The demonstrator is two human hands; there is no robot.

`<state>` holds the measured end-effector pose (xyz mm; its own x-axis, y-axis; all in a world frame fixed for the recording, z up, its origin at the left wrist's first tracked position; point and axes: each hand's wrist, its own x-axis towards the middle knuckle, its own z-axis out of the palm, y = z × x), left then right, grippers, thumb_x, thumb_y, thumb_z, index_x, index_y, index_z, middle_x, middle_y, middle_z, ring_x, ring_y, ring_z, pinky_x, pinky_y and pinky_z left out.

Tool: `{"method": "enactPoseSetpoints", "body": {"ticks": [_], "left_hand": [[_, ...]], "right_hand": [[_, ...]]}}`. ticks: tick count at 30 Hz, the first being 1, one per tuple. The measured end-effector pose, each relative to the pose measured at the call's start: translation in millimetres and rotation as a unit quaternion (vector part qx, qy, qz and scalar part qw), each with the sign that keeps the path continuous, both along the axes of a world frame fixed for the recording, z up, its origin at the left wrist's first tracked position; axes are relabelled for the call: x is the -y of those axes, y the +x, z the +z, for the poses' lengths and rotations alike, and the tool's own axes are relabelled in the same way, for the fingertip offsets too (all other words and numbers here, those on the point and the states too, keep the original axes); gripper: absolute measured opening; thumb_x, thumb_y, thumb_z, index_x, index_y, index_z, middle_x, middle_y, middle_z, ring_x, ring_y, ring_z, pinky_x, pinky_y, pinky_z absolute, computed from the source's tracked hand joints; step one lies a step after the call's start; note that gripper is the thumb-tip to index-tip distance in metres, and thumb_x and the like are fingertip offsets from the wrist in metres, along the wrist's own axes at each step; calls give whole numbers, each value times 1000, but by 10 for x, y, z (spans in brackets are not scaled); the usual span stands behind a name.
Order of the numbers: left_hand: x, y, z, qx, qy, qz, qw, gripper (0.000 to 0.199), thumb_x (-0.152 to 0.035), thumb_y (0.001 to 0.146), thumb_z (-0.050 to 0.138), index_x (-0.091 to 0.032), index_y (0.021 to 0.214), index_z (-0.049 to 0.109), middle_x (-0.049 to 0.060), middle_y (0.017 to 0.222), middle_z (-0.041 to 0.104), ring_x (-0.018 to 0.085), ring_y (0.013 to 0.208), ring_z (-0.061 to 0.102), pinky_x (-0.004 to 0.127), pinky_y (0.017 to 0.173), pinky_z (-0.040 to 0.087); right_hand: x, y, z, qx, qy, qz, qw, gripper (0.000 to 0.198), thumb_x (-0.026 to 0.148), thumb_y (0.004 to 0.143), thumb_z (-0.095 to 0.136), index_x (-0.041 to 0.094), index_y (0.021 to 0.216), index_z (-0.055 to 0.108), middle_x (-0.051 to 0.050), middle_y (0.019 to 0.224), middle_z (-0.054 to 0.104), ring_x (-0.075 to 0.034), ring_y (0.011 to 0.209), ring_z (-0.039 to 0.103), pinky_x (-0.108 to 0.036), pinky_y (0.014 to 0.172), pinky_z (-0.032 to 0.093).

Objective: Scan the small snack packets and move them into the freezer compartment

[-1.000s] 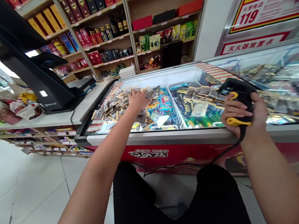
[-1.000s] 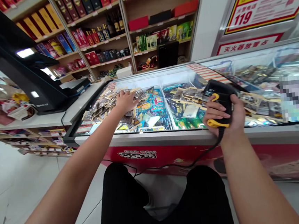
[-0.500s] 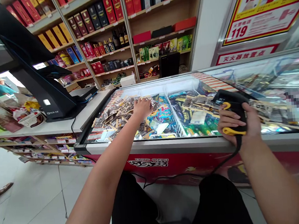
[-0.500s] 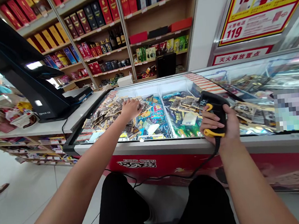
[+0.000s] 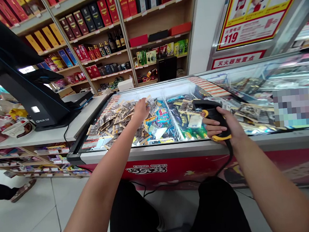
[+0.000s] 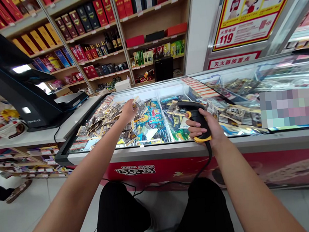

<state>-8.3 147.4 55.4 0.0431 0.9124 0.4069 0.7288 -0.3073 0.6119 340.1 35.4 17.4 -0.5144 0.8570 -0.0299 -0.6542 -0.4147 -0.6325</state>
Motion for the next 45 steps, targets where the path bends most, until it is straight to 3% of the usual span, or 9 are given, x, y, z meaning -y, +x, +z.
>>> {"method": "enactPoseSetpoints", "body": {"ticks": [5, 10, 17, 23, 32, 35, 38, 42, 45], "left_hand": [[-47, 271, -3, 194, -35, -57, 979, 48, -17, 84, 77, -20, 131, 63, 10, 106, 74, 25, 86, 72, 38, 86, 55], [-118, 601, -157, 345, -6, -77, 936, 30, -27, 86, 80, -18, 114, 71, 11, 103, 79, 24, 93, 74, 36, 88, 57], [-111, 742, -505, 500, 35, 8, 865, 16, -22, 89, 75, -17, 104, 72, 7, 97, 75, 18, 89, 71, 29, 83, 55], [-135, 658, -546, 534, 51, 43, 843, 21, -26, 86, 82, -16, 103, 72, 7, 95, 73, 18, 89, 69, 29, 86, 55], [-100, 665, -523, 497, 47, 46, 865, 20, -25, 87, 83, -17, 102, 72, 5, 88, 72, 18, 84, 69, 28, 78, 55], [-85, 669, -509, 508, 40, 44, 859, 17, -20, 88, 80, -17, 100, 69, 5, 88, 70, 16, 83, 68, 26, 77, 53], [-60, 662, -509, 520, 39, 44, 852, 17, -22, 90, 79, -20, 90, 61, 0, 82, 63, 13, 78, 63, 24, 76, 50], [-12, 727, -501, 501, 32, 25, 865, 27, -23, 95, 72, -22, 81, 49, -5, 73, 52, 11, 68, 53, 22, 69, 44], [-23, 935, -413, 497, -13, 24, 867, 22, -19, 97, 67, -23, 85, 49, -5, 75, 52, 11, 62, 49, 22, 64, 40]], "right_hand": [[-10, 4, -4, 10, 15, 8, 1000, 28, 45, 99, 67, 19, 107, 59, 12, 64, 38, -1, 40, 13, -14, 41, 28], [-24, -41, -25, 65, 39, 29, 997, 35, 49, 92, 78, 20, 104, 61, 10, 61, 44, -2, 39, 18, -16, 39, 34], [8, -157, -75, 163, 52, 41, 984, 47, 65, 93, 74, 21, 91, 57, 7, 58, 44, -5, 39, 26, -20, 40, 34], [29, -128, -87, 167, 55, 26, 984, 50, 68, 89, 77, 22, 94, 57, 8, 59, 45, -5, 39, 28, -19, 41, 32], [58, -147, -55, 149, 55, 29, 987, 48, 64, 88, 81, 21, 103, 62, 7, 60, 51, -5, 38, 31, -19, 41, 33], [68, -107, -53, 101, 55, 23, 993, 44, 57, 89, 83, 20, 104, 63, 7, 61, 53, -4, 38, 33, -18, 41, 36], [109, -9, -81, -49, 52, -35, 997, 40, 50, 91, 82, 21, 111, 63, 10, 62, 52, -4, 37, 38, -18, 43, 43], [128, 96, -155, -299, 39, -158, 940, 36, 57, 101, 67, 26, 117, 60, 10, 63, 52, -6, 42, 52, -19, 48, 52], [75, 79, -178, -358, 9, -192, 914, 39, 64, 103, 58, 28, 116, 61, 10, 62, 51, -9, 42, 53, -23, 45, 53]]}}
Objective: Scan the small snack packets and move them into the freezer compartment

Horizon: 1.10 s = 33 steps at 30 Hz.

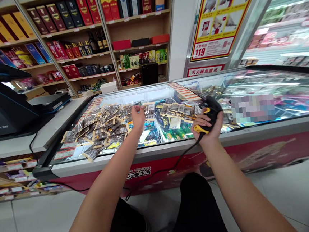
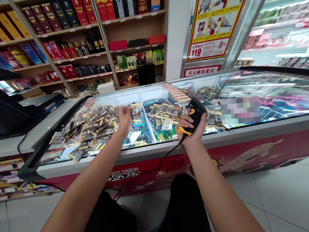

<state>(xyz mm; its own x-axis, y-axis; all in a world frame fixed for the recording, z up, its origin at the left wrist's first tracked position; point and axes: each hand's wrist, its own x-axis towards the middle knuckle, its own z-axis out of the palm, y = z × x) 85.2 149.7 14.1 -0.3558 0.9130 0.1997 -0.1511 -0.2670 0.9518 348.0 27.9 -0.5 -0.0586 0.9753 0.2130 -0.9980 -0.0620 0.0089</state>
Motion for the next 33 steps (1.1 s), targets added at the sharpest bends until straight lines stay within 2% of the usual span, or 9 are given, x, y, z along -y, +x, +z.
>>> {"method": "enactPoseSetpoints", "body": {"ticks": [3, 5, 10, 14, 18, 23, 27, 30, 33], "left_hand": [[-94, 355, 195, 6, -57, -30, 998, 17, -14, 97, 63, -24, 91, 50, -5, 76, 54, 12, 59, 48, 24, 63, 40], [-189, 634, 362, -26, -65, -57, 996, 17, -13, 96, 63, -24, 92, 50, -4, 75, 55, 13, 61, 52, 26, 66, 41], [-397, 1289, 651, -214, 54, -77, 972, 30, -5, 86, 72, -23, 80, 49, 2, 80, 61, 21, 86, 64, 33, 87, 46], [-445, 1651, 574, -310, 67, -109, 942, 34, 2, 80, 68, -23, 73, 47, 10, 90, 68, 30, 104, 66, 41, 100, 47], [-416, 1785, 391, -333, 59, -128, 932, 33, 3, 81, 66, -24, 72, 49, 11, 90, 69, 31, 106, 66, 43, 101, 48], [-359, 1556, 304, -326, 113, -211, 915, 16, -10, 93, 65, -22, 82, 63, 8, 90, 72, 29, 98, 68, 41, 100, 51], [-303, 1017, 302, -326, 143, -254, 899, 9, -18, 99, 61, -21, 96, 70, 9, 102, 75, 28, 101, 69, 39, 100, 52], [-257, 422, 324, -432, 136, -174, 875, 11, -17, 95, 66, -21, 104, 71, 14, 120, 73, 32, 115, 66, 42, 109, 48], [-220, -203, 343, -579, 57, -23, 813, 22, -21, 89, 74, -20, 110, 71, 21, 134, 67, 41, 135, 54, 53, 116, 39]], "right_hand": [[-47, -58, 19, 4, -22, 3, 1000, 40, 65, 102, 58, 28, 116, 61, 10, 61, 50, -9, 40, 51, -25, 42, 52], [-45, -84, 39, 11, -22, -4, 1000, 39, 63, 102, 60, 27, 116, 62, 10, 61, 51, -9, 40, 51, -24, 43, 52], [5, -92, 51, 52, -25, -36, 998, 33, 53, 95, 75, 27, 112, 64, 10, 61, 52, -8, 41, 49, -21, 44, 50], [0, -85, 5, 102, 18, -57, 993, 39, 46, 84, 85, 29, 111, 62, 11, 61, 54, -7, 41, 45, -21, 46, 47], [-14, -88, -26, 107, 34, -52, 992, 42, 44, 84, 86, 29, 115, 61, 11, 63, 54, -6, 43, 47, -18, 50, 47], [-3, -107, 17, 28, -5, -5, 1000, 33, 45, 95, 76, 26, 117, 62, 10, 63, 53, -7, 44, 51, -18, 48, 51], [26, -129, 85, 27, -34, -11, 999, 30, 47, 96, 76, 26, 114, 64, 10, 61, 52, -8, 41, 49, -21, 44, 51], [43, -133, 120, 43, -35, -11, 998, 30, 44, 96, 78, 26, 115, 64, 9, 61, 53, -8, 41, 49, -21, 44, 51], [46, -124, 128, 75, -31, -16, 997, 29, 44, 96, 76, 25, 114, 64, 9, 61, 53, -7, 41, 47, -21, 44, 49]]}}
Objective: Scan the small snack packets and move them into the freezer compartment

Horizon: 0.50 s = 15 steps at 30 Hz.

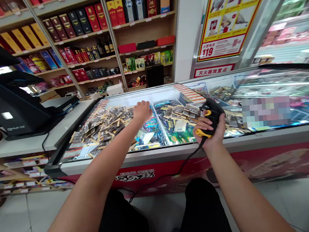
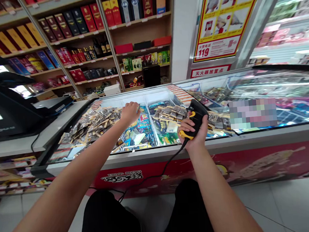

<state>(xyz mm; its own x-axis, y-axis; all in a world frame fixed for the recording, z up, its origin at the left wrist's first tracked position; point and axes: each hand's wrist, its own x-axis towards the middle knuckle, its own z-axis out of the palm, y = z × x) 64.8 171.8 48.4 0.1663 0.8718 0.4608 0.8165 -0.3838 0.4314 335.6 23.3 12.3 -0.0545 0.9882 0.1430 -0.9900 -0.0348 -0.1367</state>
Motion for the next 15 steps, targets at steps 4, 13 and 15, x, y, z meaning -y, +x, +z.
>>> {"method": "enactPoseSetpoints", "body": {"ticks": [4, 13, 15], "left_hand": [[-13, -562, -53, -70, -44, 156, 984, 33, -39, 91, 73, -16, 115, 71, 28, 136, 65, 47, 139, 49, 59, 115, 34], [-155, -654, -84, -95, -78, 137, 983, 45, -32, 87, 77, -24, 131, 70, 26, 140, 64, 52, 143, 44, 67, 113, 30], [-150, -636, -71, -62, -38, 121, 990, 34, -23, 88, 75, -24, 122, 74, 23, 136, 65, 47, 138, 50, 64, 114, 32]], "right_hand": [[-11, 16, -29, 87, 16, -25, 996, 29, 47, 95, 77, 27, 112, 65, 9, 61, 52, -7, 40, 37, -23, 41, 42], [-60, 77, -116, 116, 95, 32, 988, 28, 45, 94, 77, 31, 115, 65, 7, 64, 47, -8, 43, 34, -25, 44, 37], [-59, 80, -108, 121, 85, 32, 989, 28, 48, 96, 75, 30, 115, 65, 7, 65, 47, -8, 43, 33, -25, 44, 38]]}}
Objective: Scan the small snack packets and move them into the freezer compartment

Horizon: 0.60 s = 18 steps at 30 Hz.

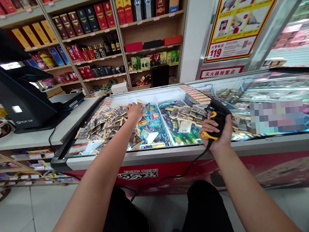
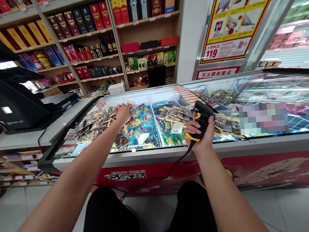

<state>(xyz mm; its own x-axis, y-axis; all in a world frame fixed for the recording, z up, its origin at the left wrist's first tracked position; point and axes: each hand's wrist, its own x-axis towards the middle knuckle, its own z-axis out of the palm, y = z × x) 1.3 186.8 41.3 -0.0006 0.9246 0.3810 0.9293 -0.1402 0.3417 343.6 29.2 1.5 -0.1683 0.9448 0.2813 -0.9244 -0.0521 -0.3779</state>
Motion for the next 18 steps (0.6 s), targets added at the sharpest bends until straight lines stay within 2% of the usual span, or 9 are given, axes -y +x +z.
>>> {"method": "enactPoseSetpoints", "body": {"ticks": [3, 6, 8, 11, 14, 18], "left_hand": [[-11, 81, -5, 140, 64, -69, 986, 17, -18, 90, 70, -23, 105, 77, 18, 126, 69, 36, 118, 64, 54, 111, 43], [-27, 251, -46, 332, 98, -139, 928, 14, -18, 89, 69, -22, 99, 76, 14, 117, 73, 26, 95, 69, 41, 93, 55], [-2, 386, -105, 423, 104, -152, 887, 15, -18, 88, 70, -23, 100, 76, 12, 115, 75, 23, 88, 69, 37, 84, 57], [94, 543, -241, 482, 96, -145, 859, 16, -17, 86, 72, -22, 101, 75, 10, 110, 77, 21, 84, 69, 35, 81, 57], [191, 599, -376, 507, 62, -117, 852, 14, -15, 84, 73, -20, 97, 75, 12, 110, 76, 20, 80, 68, 34, 76, 58], [238, 576, -450, 510, 48, -98, 853, 14, -16, 82, 76, -20, 95, 75, 13, 111, 75, 22, 86, 69, 34, 75, 58]], "right_hand": [[-31, -38, 35, 58, -35, -3, 998, 32, 51, 95, 77, 27, 112, 65, 9, 64, 46, -6, 42, 30, -22, 44, 39], [-104, -142, 78, 191, -76, 25, 978, 41, 56, 87, 84, 24, 101, 63, 9, 60, 46, -5, 41, 31, -20, 43, 39], [-144, -223, 98, 279, -91, 49, 955, 47, 61, 84, 86, 23, 95, 61, 8, 59, 48, -6, 41, 33, -21, 41, 38], [-152, -303, 116, 323, -83, 59, 941, 51, 66, 83, 84, 23, 92, 59, 6, 58, 49, -7, 40, 33, -21, 39, 36], [-108, -310, 131, 319, -72, 60, 943, 52, 67, 83, 84, 22, 89, 58, 6, 57, 47, -6, 40, 30, -21, 38, 36], [-50, -268, 150, 338, -75, 113, 931, 55, 68, 85, 82, 23, 80, 52, 7, 52, 42, -6, 39, 29, -20, 38, 35]]}}
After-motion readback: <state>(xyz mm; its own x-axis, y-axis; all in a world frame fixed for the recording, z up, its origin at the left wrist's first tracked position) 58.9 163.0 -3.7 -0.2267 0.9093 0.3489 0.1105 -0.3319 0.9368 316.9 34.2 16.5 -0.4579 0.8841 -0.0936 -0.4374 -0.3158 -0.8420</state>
